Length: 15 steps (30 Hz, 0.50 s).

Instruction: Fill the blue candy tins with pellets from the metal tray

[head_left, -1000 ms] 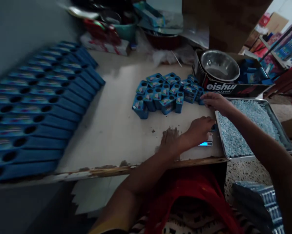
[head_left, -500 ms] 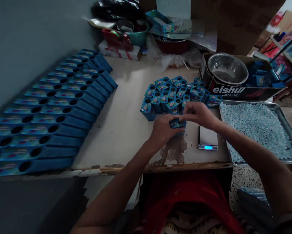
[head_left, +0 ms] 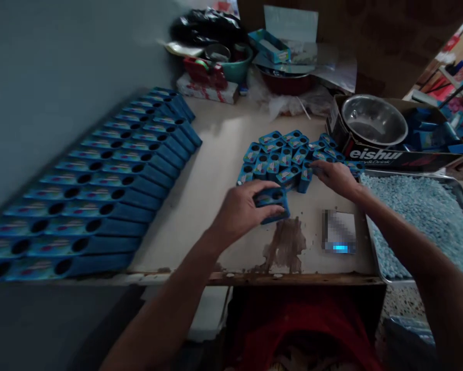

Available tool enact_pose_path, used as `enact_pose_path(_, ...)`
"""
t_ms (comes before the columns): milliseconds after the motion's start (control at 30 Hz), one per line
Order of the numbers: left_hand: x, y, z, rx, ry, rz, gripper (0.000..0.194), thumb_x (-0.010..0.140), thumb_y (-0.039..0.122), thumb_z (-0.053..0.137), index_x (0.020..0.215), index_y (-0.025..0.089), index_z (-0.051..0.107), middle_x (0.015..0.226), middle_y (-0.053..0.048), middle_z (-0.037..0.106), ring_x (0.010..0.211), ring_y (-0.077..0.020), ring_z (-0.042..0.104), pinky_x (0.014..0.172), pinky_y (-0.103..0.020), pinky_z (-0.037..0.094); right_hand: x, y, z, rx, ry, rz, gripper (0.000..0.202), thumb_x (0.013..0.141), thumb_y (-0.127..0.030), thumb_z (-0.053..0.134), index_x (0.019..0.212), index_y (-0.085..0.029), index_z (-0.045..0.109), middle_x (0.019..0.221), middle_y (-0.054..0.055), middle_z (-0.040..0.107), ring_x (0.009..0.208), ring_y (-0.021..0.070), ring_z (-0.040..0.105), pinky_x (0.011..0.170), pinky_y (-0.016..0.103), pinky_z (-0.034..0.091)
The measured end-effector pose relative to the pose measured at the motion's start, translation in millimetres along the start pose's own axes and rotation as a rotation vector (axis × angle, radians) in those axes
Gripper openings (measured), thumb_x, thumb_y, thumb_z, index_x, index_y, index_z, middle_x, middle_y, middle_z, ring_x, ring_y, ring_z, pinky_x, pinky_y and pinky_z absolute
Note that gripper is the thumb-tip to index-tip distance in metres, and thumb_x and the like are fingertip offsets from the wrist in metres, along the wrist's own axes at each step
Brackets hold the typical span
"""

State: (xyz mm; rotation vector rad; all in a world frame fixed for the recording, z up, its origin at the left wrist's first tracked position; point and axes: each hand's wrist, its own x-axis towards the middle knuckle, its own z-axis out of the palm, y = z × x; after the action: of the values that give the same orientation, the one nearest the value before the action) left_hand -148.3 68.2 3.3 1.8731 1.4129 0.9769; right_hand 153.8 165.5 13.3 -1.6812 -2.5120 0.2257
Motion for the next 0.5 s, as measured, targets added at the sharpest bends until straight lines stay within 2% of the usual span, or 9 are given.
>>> enact_pose_path(67, 16, -8, -45.5, 0.117, 0.146, -0.006, 0.048, 0.08, 0.027, 0.097, 0.125, 0.024, 0.081, 0.12, -0.001, 0.084, 0.111, -0.0269, 0.079, 0.105, -0.037, 0.064, 17, 7, -1, -0.214, -0.121, -0.066, 0.045, 0.107, -0.026, 0.06, 0.149, -0.03, 0.074, 0.114, 0.01, 0.087, 0.098, 0.029, 0.08, 0.077, 0.033, 0.045)
enact_pose_path(133, 50, -19, -90.7, 0.251, 0.309, -0.006, 0.049, 0.083, 0.024, 0.096, 0.127, 0.019, 0.076, 0.122, 0.0, 0.083, 0.113, -0.023, 0.076, 0.112, -0.037, 0.061, 27, 9, 0, -0.337, -0.185, -0.118, 0.037, 0.107, -0.03, 0.061, 0.141, -0.028, 0.077, 0.111, 0.011, 0.088, 0.097, 0.0306, 0.081, 0.071, 0.033, 0.043)
enact_pose_path(200, 98, -35, -130.0, 0.347, 0.419, -0.01, 0.054, 0.082, 0.017, 0.095, 0.13, 0.013, 0.071, 0.127, 0.001, 0.082, 0.118, -0.0166, 0.073, 0.119, -0.036, 0.058, 27, 11, 0, -0.349, -0.196, -0.155, 0.027, 0.107, -0.034, 0.063, 0.126, -0.026, 0.082, 0.108, 0.012, 0.088, 0.095, 0.0312, 0.082, 0.067, 0.033, 0.041)
enact_pose_path(267, 152, -57, -160.4, 0.393, 0.44, -0.026, 0.056, 0.085, 0.017, 0.092, 0.133, 0.006, 0.065, 0.133, 0.002, 0.08, 0.12, -0.0109, 0.07, 0.12, -0.032, 0.055, 15, 15, -2, -0.27, -0.145, -0.164, 0.023, 0.107, -0.035, 0.065, 0.114, -0.026, 0.085, 0.107, 0.01, 0.089, 0.094, 0.0301, 0.083, 0.067, 0.033, 0.043)
enact_pose_path(300, 176, -70, -171.7, 0.397, 0.402, -0.029, 0.058, 0.088, 0.022, 0.09, 0.135, 0.003, 0.062, 0.136, 0.003, 0.079, 0.123, -0.0092, 0.07, 0.12, -0.031, 0.053, 4, 18, -3, -0.215, -0.102, -0.15, 0.023, 0.107, -0.036, 0.065, 0.11, -0.028, 0.086, 0.105, 0.008, 0.089, 0.092, 0.0295, 0.083, 0.067, 0.033, 0.044)
enact_pose_path(367, 214, -95, -185.4, 0.39, 0.305, -0.075, 0.058, 0.089, 0.032, 0.09, 0.134, 0.005, 0.065, 0.137, 0.007, 0.079, 0.127, -0.0055, 0.067, 0.124, -0.027, 0.047, -27, 26, -8, -0.109, 0.006, -0.098, 0.025, 0.106, -0.039, 0.065, 0.108, -0.029, 0.088, 0.1, 0.007, 0.089, 0.086, 0.0297, 0.083, 0.067, 0.033, 0.046)
enact_pose_path(433, 230, -113, -185.3, 0.39, 0.201, -0.125, 0.053, 0.088, 0.046, 0.091, 0.123, 0.012, 0.073, 0.129, 0.01, 0.082, 0.121, -0.0032, 0.067, 0.125, -0.023, 0.045, -66, 32, -15, -0.031, 0.101, -0.021, 0.029, 0.107, -0.042, 0.064, 0.109, -0.027, 0.089, 0.097, 0.008, 0.089, 0.081, 0.0315, 0.083, 0.066, 0.036, 0.049)
enact_pose_path(500, 228, -121, -170.3, 0.409, 0.147, -0.085, 0.053, 0.091, 0.062, 0.085, 0.109, 0.013, 0.077, 0.117, 0.009, 0.083, 0.107, -0.0044, 0.069, 0.121, -0.024, 0.049, -106, 33, -22, 0.017, 0.142, 0.072, 0.032, 0.107, -0.042, 0.063, 0.11, -0.025, 0.089, 0.098, 0.01, 0.089, 0.079, 0.0327, 0.084, 0.066, 0.037, 0.051)
